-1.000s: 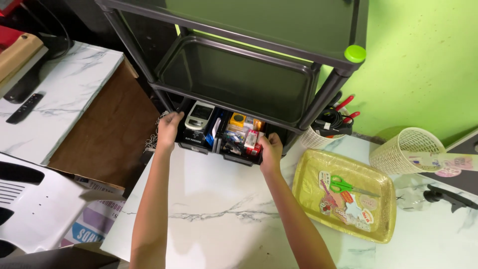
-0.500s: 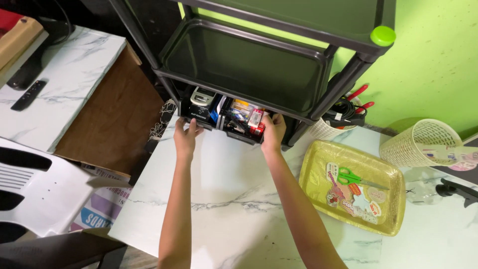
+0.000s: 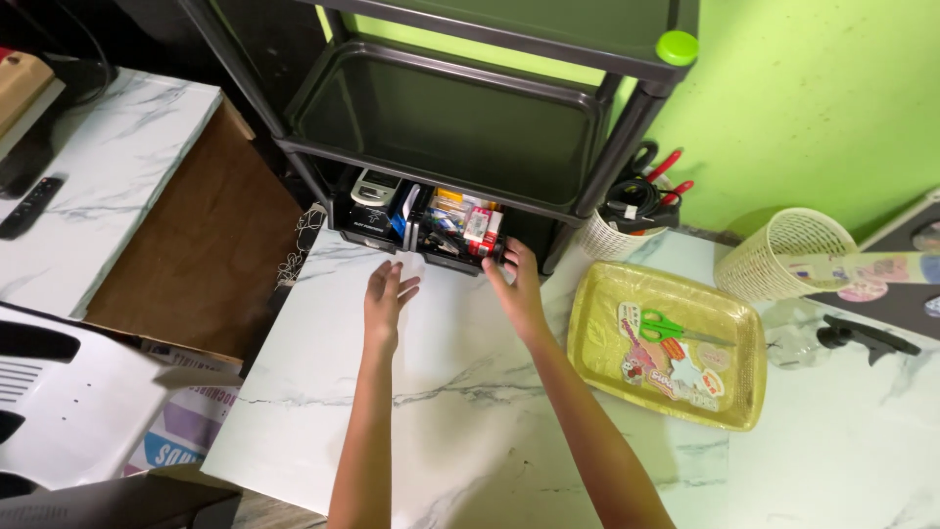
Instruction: Cleaning and organizing a workspace by dusting a shelf and organizing tools and items.
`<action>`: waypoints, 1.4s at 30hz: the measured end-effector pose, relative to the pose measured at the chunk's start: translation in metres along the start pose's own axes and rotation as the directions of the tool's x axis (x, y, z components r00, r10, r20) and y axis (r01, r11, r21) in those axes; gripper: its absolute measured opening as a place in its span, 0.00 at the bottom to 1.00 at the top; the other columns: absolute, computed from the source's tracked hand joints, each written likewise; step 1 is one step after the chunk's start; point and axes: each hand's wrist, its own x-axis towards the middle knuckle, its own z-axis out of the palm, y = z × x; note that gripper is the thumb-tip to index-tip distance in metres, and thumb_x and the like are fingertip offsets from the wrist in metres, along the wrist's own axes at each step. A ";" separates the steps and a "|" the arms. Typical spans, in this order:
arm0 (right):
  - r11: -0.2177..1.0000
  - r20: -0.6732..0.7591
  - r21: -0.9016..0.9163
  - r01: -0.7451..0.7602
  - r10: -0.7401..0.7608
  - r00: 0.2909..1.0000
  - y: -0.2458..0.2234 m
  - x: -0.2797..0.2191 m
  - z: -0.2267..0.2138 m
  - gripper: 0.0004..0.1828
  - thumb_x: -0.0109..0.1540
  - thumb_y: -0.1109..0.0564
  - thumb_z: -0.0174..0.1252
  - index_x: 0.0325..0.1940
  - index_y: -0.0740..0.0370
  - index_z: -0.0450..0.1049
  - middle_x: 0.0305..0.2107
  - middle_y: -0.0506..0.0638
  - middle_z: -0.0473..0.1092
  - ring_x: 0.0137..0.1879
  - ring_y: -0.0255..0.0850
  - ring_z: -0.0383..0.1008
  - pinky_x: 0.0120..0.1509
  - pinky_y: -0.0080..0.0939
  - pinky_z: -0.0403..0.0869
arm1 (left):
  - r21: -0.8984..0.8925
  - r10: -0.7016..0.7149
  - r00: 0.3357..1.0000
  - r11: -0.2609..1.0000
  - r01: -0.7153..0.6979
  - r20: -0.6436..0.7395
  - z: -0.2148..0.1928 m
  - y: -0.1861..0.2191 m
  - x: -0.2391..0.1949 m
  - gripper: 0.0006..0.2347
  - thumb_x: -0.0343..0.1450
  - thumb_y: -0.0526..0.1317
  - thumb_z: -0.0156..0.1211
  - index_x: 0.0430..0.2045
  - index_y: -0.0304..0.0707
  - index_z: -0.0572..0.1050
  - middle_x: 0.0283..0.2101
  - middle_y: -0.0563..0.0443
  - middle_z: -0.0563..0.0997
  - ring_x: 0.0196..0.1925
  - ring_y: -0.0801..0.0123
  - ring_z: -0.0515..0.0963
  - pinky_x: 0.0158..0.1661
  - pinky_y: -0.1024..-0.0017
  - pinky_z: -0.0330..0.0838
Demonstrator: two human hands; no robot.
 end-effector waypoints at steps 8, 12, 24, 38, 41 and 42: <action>0.960 0.169 -0.234 0.153 -0.115 0.979 -0.052 -0.115 -0.053 0.36 0.60 0.63 0.64 0.70 0.62 0.59 0.63 0.58 0.60 0.66 0.49 0.67 0.64 0.47 0.73 | 0.357 0.048 0.899 0.908 -0.221 0.434 -0.002 -0.042 -0.081 0.10 0.74 0.33 0.51 0.44 0.28 0.78 0.47 0.46 0.84 0.45 0.66 0.84 0.47 0.70 0.78; 0.937 0.220 -0.346 0.053 0.026 0.975 -0.054 -0.172 -0.106 0.33 0.58 0.65 0.62 0.68 0.60 0.62 0.59 0.57 0.65 0.62 0.48 0.70 0.61 0.44 0.75 | 0.442 -0.071 0.876 0.881 -0.169 0.476 0.021 -0.024 -0.144 0.07 0.74 0.36 0.58 0.38 0.31 0.80 0.40 0.51 0.86 0.41 0.73 0.83 0.45 0.74 0.77; 0.913 -0.051 -0.323 -0.249 0.246 0.968 -0.108 -0.268 -0.176 0.23 0.63 0.63 0.58 0.63 0.60 0.67 0.57 0.51 0.71 0.59 0.43 0.75 0.54 0.41 0.77 | 0.473 -0.270 0.767 0.880 -0.049 0.582 0.048 -0.062 -0.205 0.12 0.75 0.42 0.58 0.39 0.28 0.81 0.38 0.52 0.85 0.41 0.74 0.82 0.46 0.75 0.75; 0.865 -0.565 -0.275 -0.419 0.207 0.799 -0.125 -0.381 -0.287 0.23 0.63 0.63 0.57 0.63 0.63 0.67 0.57 0.53 0.70 0.58 0.44 0.74 0.58 0.42 0.77 | 0.534 -0.487 0.279 0.837 -0.121 0.827 0.171 -0.115 -0.292 0.08 0.75 0.39 0.55 0.40 0.34 0.79 0.41 0.51 0.83 0.43 0.73 0.80 0.46 0.74 0.74; 0.847 -0.656 -0.256 -0.465 0.201 0.727 -0.136 -0.405 -0.314 0.23 0.63 0.62 0.57 0.64 0.62 0.67 0.58 0.52 0.70 0.59 0.44 0.74 0.58 0.43 0.76 | 0.533 -0.512 0.179 0.840 -0.101 0.840 0.207 -0.141 -0.312 0.08 0.75 0.38 0.54 0.40 0.34 0.77 0.43 0.51 0.84 0.43 0.72 0.80 0.47 0.73 0.73; 0.839 -0.681 -0.251 -0.483 0.202 0.704 -0.140 -0.413 -0.323 0.24 0.63 0.62 0.57 0.64 0.62 0.66 0.59 0.52 0.70 0.59 0.44 0.73 0.58 0.42 0.77 | 0.531 -0.515 0.150 0.843 -0.091 0.844 0.219 -0.150 -0.319 0.08 0.75 0.38 0.54 0.41 0.34 0.77 0.44 0.51 0.84 0.43 0.72 0.80 0.47 0.72 0.73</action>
